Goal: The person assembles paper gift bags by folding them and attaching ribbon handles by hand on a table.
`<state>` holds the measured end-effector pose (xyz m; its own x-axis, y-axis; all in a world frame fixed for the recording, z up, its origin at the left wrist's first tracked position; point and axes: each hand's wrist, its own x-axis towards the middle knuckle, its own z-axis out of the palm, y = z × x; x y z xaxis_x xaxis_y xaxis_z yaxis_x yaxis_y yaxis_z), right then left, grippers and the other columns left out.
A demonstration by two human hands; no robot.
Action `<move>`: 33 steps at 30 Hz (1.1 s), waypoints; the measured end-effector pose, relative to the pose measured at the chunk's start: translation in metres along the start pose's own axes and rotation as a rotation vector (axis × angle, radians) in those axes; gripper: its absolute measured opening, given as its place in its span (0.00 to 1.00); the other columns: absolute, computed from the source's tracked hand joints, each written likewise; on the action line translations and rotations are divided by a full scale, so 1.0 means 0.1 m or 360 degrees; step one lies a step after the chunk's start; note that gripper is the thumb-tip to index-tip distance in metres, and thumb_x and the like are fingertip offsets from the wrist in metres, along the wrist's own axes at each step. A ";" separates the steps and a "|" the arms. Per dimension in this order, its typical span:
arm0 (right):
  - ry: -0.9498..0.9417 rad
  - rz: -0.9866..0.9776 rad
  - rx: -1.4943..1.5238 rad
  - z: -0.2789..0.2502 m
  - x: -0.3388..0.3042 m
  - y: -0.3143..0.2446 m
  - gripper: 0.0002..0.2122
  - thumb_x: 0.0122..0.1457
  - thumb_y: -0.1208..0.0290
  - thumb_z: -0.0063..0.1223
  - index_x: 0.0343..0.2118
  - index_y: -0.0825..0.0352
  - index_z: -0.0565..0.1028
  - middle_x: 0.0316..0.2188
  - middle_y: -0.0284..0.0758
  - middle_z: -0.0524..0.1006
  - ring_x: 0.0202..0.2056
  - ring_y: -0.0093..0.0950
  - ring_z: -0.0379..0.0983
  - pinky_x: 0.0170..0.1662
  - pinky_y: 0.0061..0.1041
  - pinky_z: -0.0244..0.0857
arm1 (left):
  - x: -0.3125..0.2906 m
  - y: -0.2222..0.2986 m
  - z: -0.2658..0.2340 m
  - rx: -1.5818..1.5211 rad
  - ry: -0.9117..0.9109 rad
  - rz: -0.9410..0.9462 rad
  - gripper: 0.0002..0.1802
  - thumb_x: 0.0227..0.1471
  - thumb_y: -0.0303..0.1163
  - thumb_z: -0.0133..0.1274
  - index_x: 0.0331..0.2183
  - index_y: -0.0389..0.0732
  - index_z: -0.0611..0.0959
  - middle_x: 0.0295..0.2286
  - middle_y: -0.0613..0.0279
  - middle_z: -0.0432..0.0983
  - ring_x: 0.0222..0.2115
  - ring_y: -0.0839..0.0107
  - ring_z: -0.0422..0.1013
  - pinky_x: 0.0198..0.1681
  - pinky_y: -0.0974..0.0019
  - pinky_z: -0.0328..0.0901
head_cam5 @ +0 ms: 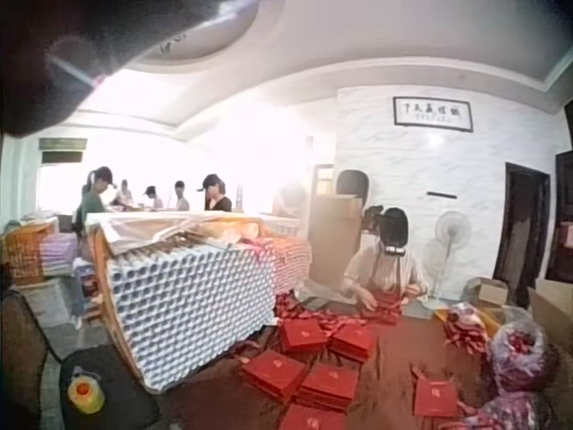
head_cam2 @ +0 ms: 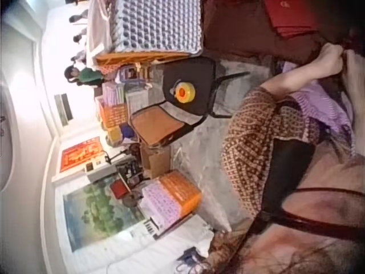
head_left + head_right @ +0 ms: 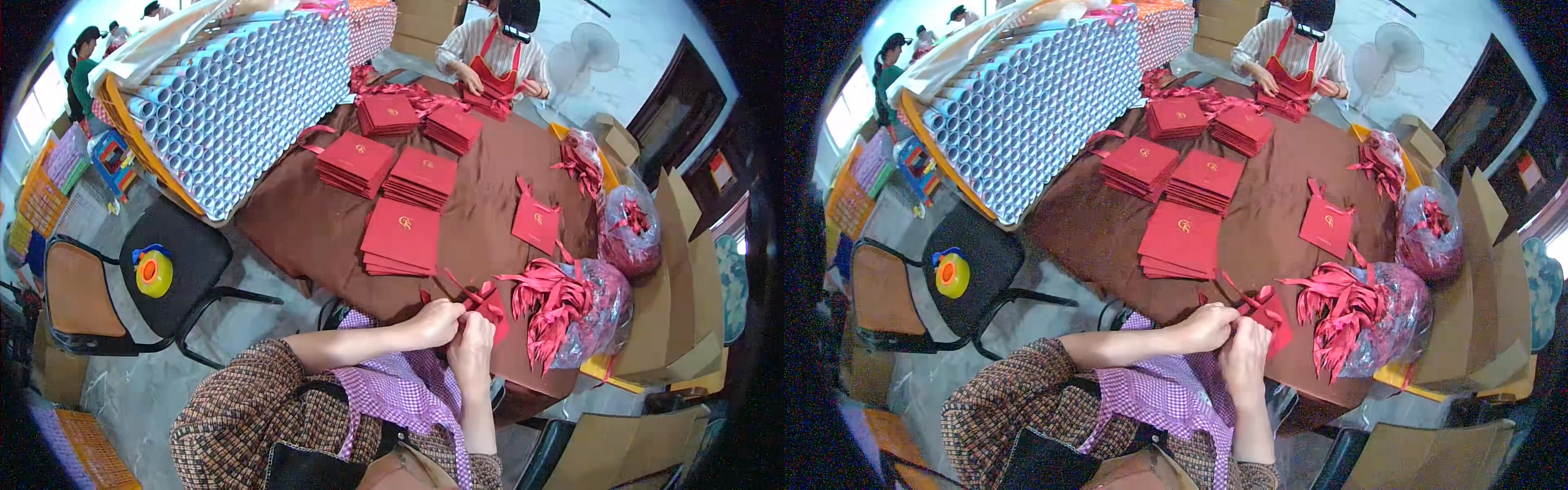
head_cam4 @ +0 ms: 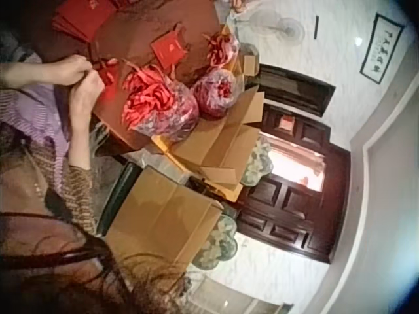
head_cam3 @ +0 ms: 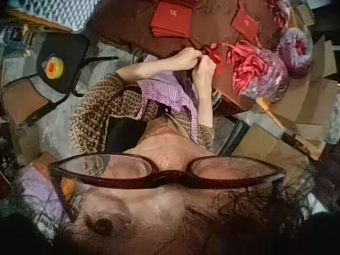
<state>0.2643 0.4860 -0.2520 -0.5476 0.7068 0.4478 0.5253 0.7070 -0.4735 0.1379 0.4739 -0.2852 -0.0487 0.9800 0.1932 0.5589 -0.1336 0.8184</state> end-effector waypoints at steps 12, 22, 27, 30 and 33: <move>-0.0150 0.0118 0.0091 -0.30 0.02 0.05 0.09 0.52 0.79 0.51 0.38 0.68 0.73 0.29 0.40 0.74 0.32 0.39 0.71 0.38 0.36 0.63 | -0.08 0.03 -0.14 -0.0217 -0.0113 -0.0088 0.09 0.46 0.24 0.46 0.29 0.32 0.80 0.27 0.39 0.75 0.32 0.47 0.74 0.36 0.50 0.66; -0.0461 -0.0427 -0.0365 -0.45 0.18 0.14 0.05 0.44 0.77 0.55 0.27 0.65 0.74 0.29 0.34 0.71 0.35 0.33 0.66 0.40 0.31 0.58 | -0.07 0.13 -0.28 -0.0112 -0.0439 -0.0094 0.11 0.44 0.24 0.45 0.30 0.33 0.80 0.29 0.41 0.76 0.35 0.49 0.73 0.39 0.51 0.66; -0.0514 -0.0505 -0.0162 -0.48 0.19 0.10 0.05 0.42 0.77 0.56 0.22 0.66 0.72 0.25 0.34 0.70 0.32 0.33 0.67 0.38 0.31 0.58 | -0.03 0.03 -0.38 -0.0144 -0.0658 0.0099 0.11 0.42 0.27 0.46 0.29 0.34 0.81 0.28 0.44 0.76 0.33 0.49 0.74 0.37 0.53 0.66; -0.0495 -0.0516 -0.0109 -0.50 0.21 0.05 0.05 0.41 0.78 0.56 0.22 0.66 0.72 0.25 0.34 0.70 0.32 0.33 0.67 0.38 0.30 0.58 | 0.00 -0.03 -0.42 -0.0148 -0.0730 0.0272 0.10 0.44 0.29 0.49 0.29 0.34 0.80 0.26 0.45 0.75 0.30 0.51 0.73 0.34 0.54 0.66; -0.0496 -0.0535 -0.0083 -0.51 0.21 0.03 0.05 0.41 0.78 0.56 0.22 0.65 0.72 0.25 0.33 0.70 0.31 0.32 0.67 0.38 0.30 0.58 | 0.05 -0.08 -0.45 -0.0123 -0.0907 0.0268 0.10 0.46 0.31 0.50 0.30 0.34 0.80 0.26 0.46 0.75 0.31 0.54 0.73 0.36 0.56 0.65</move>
<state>0.2876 0.5038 -0.2053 -0.8586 0.4029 0.3170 0.3127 0.9016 -0.2989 0.0962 0.4730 -0.2664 0.4988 0.8665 0.0203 0.4574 -0.2831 0.8430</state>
